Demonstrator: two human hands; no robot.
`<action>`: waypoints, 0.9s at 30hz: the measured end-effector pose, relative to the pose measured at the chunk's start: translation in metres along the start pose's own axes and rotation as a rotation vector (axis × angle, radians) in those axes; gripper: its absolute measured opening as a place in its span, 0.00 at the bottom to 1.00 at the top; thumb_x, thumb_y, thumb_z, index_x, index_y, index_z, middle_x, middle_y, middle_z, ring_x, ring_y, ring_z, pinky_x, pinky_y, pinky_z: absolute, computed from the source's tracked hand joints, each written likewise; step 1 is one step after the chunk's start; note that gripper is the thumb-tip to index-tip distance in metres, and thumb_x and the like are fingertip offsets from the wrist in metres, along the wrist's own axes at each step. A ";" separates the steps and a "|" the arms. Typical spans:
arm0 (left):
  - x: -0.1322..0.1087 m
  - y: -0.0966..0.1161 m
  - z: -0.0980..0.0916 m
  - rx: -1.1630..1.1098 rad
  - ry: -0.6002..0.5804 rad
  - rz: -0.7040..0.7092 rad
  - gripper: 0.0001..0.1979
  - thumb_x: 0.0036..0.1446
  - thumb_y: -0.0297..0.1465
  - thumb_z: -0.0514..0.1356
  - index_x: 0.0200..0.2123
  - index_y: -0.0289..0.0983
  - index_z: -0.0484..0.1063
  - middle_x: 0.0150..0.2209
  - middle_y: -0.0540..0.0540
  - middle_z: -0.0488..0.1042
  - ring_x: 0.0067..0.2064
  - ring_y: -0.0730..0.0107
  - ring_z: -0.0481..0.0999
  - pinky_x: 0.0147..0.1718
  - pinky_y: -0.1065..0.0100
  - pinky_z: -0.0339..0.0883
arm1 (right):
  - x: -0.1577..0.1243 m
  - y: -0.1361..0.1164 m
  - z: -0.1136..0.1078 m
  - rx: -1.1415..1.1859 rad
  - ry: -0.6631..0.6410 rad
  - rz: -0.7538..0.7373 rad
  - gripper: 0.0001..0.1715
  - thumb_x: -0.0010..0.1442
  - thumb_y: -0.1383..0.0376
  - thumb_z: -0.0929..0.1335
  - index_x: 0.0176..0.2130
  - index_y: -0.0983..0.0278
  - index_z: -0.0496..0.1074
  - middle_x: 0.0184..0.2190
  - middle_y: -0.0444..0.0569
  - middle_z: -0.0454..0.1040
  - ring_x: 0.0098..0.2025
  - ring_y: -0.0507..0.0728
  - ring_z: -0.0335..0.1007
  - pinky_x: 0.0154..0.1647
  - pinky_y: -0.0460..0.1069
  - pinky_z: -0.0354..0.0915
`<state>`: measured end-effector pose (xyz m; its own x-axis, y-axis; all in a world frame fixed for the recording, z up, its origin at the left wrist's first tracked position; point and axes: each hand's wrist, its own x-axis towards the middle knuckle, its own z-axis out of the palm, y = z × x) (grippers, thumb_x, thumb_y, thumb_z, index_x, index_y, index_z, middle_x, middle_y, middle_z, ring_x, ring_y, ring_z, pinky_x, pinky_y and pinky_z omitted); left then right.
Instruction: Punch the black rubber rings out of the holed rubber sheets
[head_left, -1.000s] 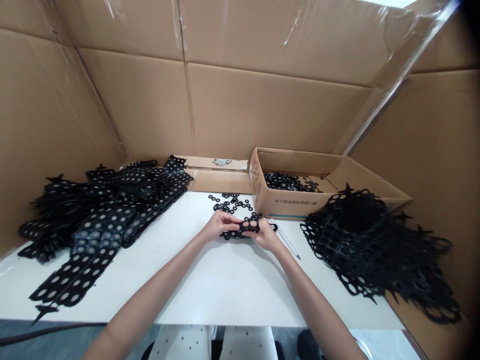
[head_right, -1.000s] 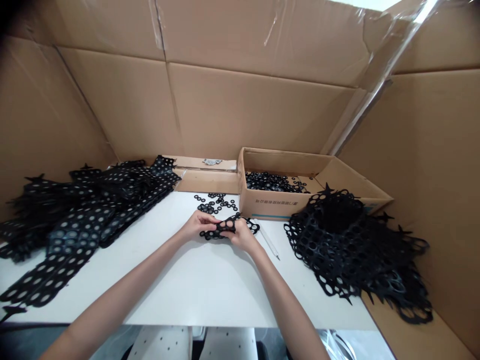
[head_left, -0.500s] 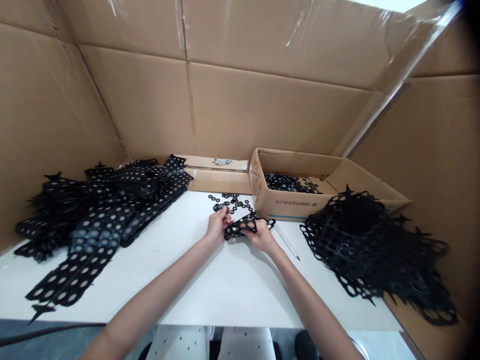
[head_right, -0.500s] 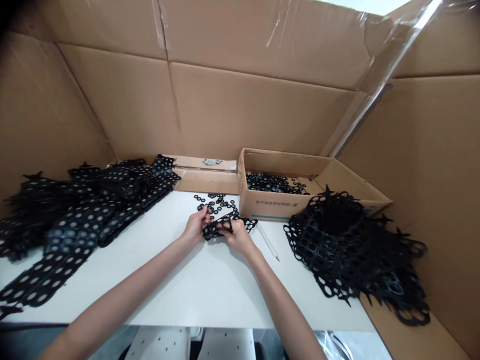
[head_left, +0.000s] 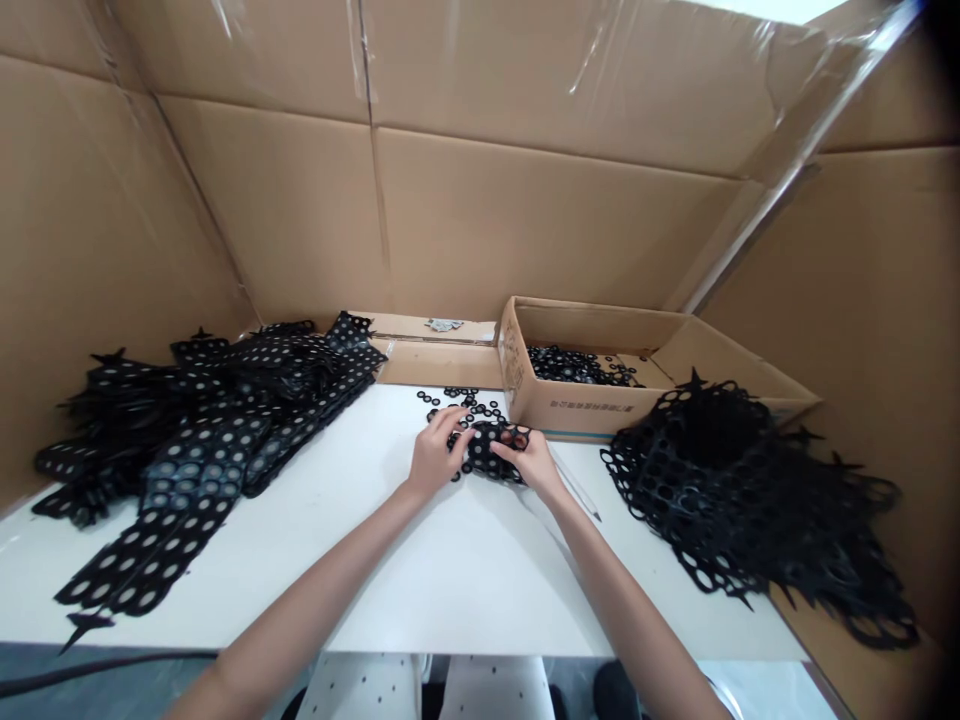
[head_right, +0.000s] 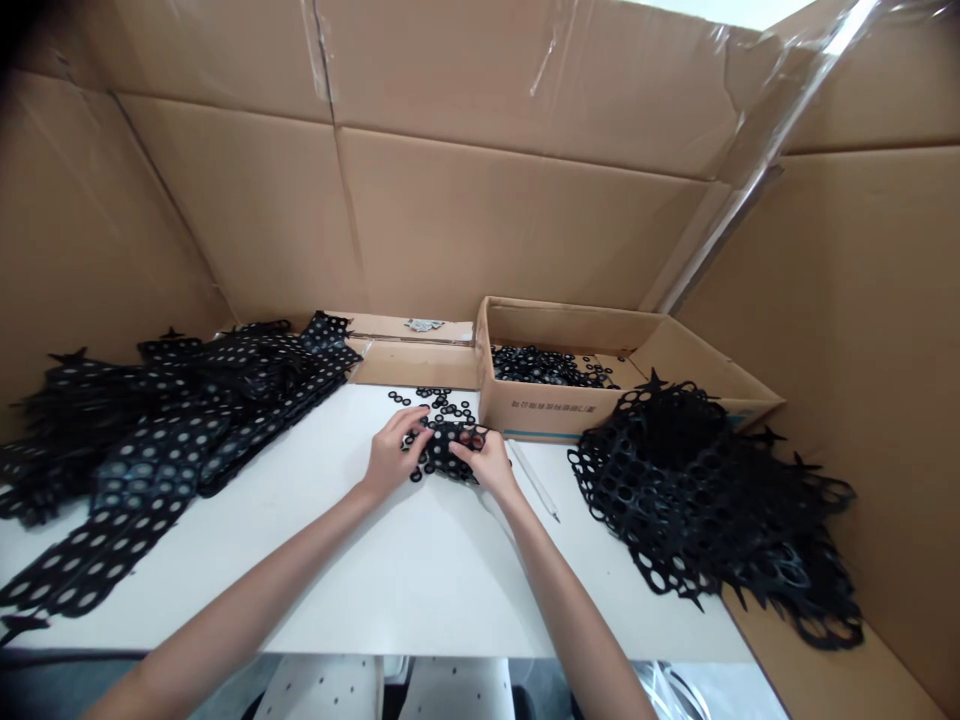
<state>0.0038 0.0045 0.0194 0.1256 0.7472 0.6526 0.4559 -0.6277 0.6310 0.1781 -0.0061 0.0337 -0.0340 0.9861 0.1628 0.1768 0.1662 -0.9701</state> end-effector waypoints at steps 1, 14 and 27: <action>0.000 0.004 -0.001 -0.010 -0.054 0.090 0.17 0.56 0.31 0.55 0.50 0.39 0.67 0.49 0.41 0.70 0.44 0.67 0.72 0.50 0.63 0.63 | -0.001 -0.001 0.000 -0.008 -0.042 -0.021 0.16 0.43 0.59 0.72 0.25 0.67 0.65 0.23 0.44 0.67 0.27 0.52 0.63 0.31 0.46 0.62; 0.003 0.006 -0.003 -0.298 -0.365 0.007 0.15 0.58 0.34 0.53 0.47 0.40 0.71 0.46 0.46 0.74 0.46 0.67 0.74 0.47 0.67 0.66 | -0.006 0.017 0.006 -0.086 -0.151 -0.148 0.11 0.49 0.62 0.70 0.25 0.67 0.66 0.24 0.46 0.69 0.30 0.55 0.67 0.34 0.48 0.67; 0.012 -0.015 0.006 -0.864 0.190 -0.924 0.16 0.48 0.42 0.59 0.30 0.32 0.68 0.19 0.51 0.69 0.21 0.75 0.71 0.26 0.71 0.67 | -0.015 -0.001 0.020 -0.031 -0.216 -0.178 0.12 0.51 0.59 0.70 0.31 0.66 0.71 0.31 0.50 0.74 0.35 0.58 0.71 0.40 0.50 0.67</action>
<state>0.0037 0.0237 0.0151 -0.0902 0.9816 -0.1684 -0.4208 0.1157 0.8998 0.1589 -0.0212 0.0283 -0.2752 0.9182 0.2849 0.1791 0.3401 -0.9232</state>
